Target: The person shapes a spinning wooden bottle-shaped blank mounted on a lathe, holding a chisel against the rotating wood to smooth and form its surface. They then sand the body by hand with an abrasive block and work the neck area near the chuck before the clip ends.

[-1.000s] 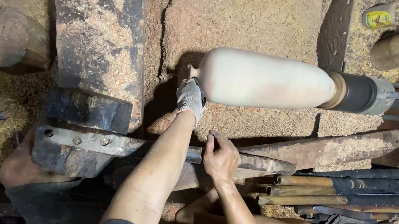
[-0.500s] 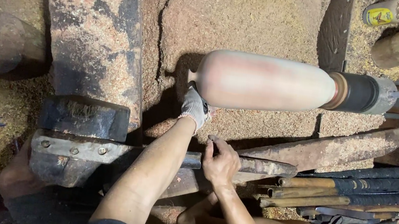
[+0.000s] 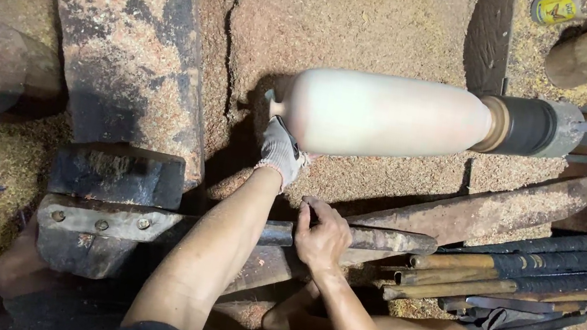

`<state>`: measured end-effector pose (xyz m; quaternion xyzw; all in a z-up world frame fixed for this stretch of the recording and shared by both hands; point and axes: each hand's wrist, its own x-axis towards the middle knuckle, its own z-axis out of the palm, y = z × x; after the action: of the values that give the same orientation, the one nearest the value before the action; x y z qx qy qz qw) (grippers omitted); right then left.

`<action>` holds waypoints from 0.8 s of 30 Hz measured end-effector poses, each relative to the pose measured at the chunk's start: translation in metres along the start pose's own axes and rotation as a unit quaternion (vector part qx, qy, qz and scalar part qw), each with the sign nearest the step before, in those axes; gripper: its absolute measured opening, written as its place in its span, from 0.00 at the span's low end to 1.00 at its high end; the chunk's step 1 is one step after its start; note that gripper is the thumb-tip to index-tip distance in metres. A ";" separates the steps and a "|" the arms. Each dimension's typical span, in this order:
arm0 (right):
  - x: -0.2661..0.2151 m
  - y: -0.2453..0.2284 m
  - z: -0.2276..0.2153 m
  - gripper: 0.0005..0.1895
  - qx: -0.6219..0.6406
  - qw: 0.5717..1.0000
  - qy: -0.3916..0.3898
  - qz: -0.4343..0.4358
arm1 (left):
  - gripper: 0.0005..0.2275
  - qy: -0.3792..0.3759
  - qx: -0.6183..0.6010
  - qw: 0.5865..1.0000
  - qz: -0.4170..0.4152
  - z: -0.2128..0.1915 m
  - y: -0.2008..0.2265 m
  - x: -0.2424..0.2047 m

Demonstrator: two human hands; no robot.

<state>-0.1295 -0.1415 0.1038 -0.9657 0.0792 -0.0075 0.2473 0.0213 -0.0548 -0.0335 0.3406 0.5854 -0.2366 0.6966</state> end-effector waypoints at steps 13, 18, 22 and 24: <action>0.013 0.005 -0.003 0.18 0.021 0.998 -0.045 0.030 | 0.22 0.042 0.078 0.994 0.064 -0.001 -0.021 0.001; 0.043 -0.011 -0.012 0.34 0.227 0.960 -0.141 0.084 | 0.20 0.069 0.075 0.991 0.090 -0.022 -0.034 -0.037; 0.058 -0.021 -0.003 0.20 0.145 0.979 -0.139 -0.020 | 0.19 0.105 0.085 0.985 0.105 -0.045 -0.018 -0.069; 0.059 -0.019 0.001 0.19 0.114 0.975 -0.184 0.046 | 0.19 0.115 0.086 0.984 0.103 -0.042 -0.008 -0.077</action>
<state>-0.0686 -0.1335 0.1110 -0.9111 0.0755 0.1729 0.3664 -0.0279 -0.0335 0.0367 0.4826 0.6008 -0.1726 0.6135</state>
